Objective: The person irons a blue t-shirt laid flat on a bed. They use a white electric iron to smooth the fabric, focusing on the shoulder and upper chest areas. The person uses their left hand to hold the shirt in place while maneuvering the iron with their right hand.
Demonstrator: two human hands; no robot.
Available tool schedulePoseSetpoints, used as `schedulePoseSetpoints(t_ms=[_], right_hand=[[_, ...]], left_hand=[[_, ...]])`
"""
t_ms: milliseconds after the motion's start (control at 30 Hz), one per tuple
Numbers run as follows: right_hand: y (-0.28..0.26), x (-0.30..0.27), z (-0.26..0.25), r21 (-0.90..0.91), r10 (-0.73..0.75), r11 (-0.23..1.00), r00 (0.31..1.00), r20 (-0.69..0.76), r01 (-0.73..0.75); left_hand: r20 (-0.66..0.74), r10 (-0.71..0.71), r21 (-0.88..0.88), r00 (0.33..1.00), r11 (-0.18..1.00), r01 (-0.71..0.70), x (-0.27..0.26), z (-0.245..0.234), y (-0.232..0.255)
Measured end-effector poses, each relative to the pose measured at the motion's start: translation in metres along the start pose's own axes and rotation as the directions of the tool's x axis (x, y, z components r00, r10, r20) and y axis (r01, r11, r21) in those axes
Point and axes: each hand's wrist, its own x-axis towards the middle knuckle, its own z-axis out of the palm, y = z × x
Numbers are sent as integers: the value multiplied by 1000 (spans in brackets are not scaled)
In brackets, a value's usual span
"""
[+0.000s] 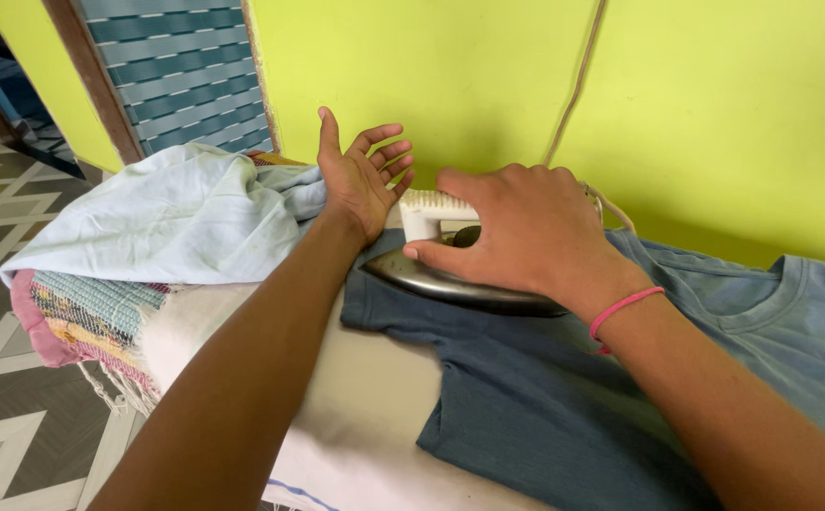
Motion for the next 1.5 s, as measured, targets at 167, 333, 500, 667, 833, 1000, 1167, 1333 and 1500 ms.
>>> schedulePoseSetpoints(t_ms=[167,333,500,667,833,1000,1167,1333,1500], right_hand=[[1,-7,-3,62,-81,995,996,-45,84],[-2,-9,-7,103,-123,987,992,-1,123],[-1,-11,-8,135,-268,948,953,-142,287],[-5,-14,-12,214,-223,952,975,2,217],[-7,-13,-10,189,-238,952,970,-46,242],[-8,-10,-4,183,-193,961,976,-101,209],[-14,-6,-3,131,-131,981,988,-85,141],[-15,-4,3,73,-104,991,983,-148,116],[-15,-2,8,63,-52,996,994,-101,58]], left_hand=[[12,-8,-6,1000,1000,8,4,-4,0],[9,2,-17,1000,1000,-2,4,-7,-1],[-11,-2,-27,1000,1000,2,4,-5,0],[-2,3,-16,1000,1000,-3,2,-5,1],[-17,4,-14,1000,1000,-5,2,-4,1],[-9,6,-22,1000,1000,-6,4,-7,-1],[-10,-2,-42,1000,999,2,7,-8,0],[-28,-7,-60,1000,998,6,6,-8,-1],[-63,19,34,998,999,-16,3,-1,9]])
